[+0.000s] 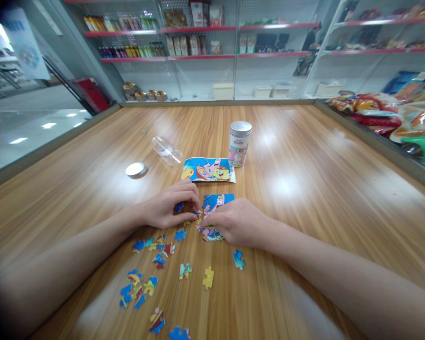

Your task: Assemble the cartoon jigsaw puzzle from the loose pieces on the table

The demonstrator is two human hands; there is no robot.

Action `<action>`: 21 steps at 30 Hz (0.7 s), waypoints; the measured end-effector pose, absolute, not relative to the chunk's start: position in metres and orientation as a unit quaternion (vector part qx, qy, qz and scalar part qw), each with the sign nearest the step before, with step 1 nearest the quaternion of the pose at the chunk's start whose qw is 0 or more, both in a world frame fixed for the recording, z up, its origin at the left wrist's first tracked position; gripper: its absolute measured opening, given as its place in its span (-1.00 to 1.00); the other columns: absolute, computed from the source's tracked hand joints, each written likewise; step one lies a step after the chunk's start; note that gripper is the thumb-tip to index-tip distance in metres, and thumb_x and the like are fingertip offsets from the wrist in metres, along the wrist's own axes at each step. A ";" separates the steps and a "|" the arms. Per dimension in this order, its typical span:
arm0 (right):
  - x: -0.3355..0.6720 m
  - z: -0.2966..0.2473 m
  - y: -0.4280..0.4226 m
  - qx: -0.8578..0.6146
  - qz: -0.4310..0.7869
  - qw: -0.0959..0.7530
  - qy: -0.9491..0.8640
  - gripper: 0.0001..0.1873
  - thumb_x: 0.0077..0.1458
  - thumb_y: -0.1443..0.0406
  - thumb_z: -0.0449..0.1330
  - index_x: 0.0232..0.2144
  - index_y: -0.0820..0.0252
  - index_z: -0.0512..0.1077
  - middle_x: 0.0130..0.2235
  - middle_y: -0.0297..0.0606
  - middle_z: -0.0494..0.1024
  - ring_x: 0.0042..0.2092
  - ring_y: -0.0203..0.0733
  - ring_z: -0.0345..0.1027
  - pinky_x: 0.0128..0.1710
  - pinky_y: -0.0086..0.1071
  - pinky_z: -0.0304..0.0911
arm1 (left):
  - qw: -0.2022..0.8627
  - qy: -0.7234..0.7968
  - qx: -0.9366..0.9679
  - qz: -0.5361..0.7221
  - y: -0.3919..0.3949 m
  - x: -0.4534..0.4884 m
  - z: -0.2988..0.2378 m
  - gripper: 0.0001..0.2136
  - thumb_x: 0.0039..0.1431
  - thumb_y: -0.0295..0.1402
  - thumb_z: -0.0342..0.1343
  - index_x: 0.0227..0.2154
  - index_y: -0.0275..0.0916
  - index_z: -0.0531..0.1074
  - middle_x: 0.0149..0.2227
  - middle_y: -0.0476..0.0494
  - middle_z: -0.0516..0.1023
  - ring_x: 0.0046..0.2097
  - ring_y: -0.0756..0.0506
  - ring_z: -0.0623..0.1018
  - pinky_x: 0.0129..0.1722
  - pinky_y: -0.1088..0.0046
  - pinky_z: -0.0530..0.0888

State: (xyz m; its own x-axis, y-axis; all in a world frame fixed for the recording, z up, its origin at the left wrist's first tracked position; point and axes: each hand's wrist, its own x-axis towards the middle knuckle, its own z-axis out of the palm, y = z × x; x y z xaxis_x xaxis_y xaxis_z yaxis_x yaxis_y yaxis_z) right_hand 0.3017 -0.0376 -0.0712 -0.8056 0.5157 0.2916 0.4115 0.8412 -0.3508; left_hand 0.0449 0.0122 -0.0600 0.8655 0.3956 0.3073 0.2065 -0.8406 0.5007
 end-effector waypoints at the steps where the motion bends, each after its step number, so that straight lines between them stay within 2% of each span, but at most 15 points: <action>1: 0.302 -0.071 -0.038 -0.247 0.137 0.190 -0.940 -0.64 0.23 0.44 0.08 -0.05 0.05 0.56 -0.19 -0.32 0.67 -0.23 -0.25 0.57 -0.29 -0.43 0.34 | 0.228 0.160 0.939 0.201 0.012 0.045 -0.060 -0.87 0.24 -0.32 0.15 -0.21 -0.27 0.45 -0.23 -0.18 0.47 -0.14 -0.12 0.41 -0.07 0.28 0.38; 5: 0.302 -0.070 -0.038 -0.250 0.132 0.188 -0.941 -0.65 0.23 0.44 0.08 -0.06 0.07 0.57 -0.22 -0.31 0.67 -0.26 -0.24 0.57 -0.32 -0.42 0.34 | 0.206 0.160 0.946 0.190 0.011 0.046 -0.061 -0.85 0.27 -0.31 0.13 -0.20 -0.27 0.48 -0.23 -0.20 0.46 -0.14 -0.13 0.41 -0.08 0.26 0.38; 13: 0.302 -0.070 -0.038 -0.254 0.136 0.179 -0.941 -0.64 0.24 0.43 0.06 -0.05 0.05 0.56 -0.16 -0.29 0.67 -0.20 -0.22 0.57 -0.27 -0.41 0.35 | 0.190 0.149 0.951 0.193 0.012 0.047 -0.062 -0.82 0.28 -0.30 0.12 -0.15 -0.24 0.53 -0.21 -0.21 0.44 -0.13 -0.13 0.42 -0.08 0.27 0.40; 17: 0.302 -0.070 -0.038 -0.256 0.138 0.174 -0.941 -0.65 0.26 0.41 0.05 -0.06 0.04 0.56 -0.17 -0.31 0.67 -0.21 -0.24 0.56 -0.29 -0.42 0.29 | 0.205 0.151 0.943 0.213 0.010 0.047 -0.060 -0.83 0.25 -0.33 0.14 -0.15 -0.26 0.53 -0.23 -0.19 0.42 -0.14 -0.12 0.42 -0.10 0.29 0.41; 21: 0.301 -0.068 -0.040 -0.294 0.113 0.141 -0.939 -0.69 0.32 0.33 0.02 0.03 0.09 0.46 -0.25 -0.26 0.65 -0.32 -0.25 0.50 -0.40 -0.41 0.15 | 0.214 0.137 0.937 0.239 0.009 0.047 -0.059 -0.88 0.19 -0.45 0.14 -0.28 -0.23 0.56 -0.25 -0.16 0.40 -0.18 -0.09 0.43 -0.14 0.34 0.42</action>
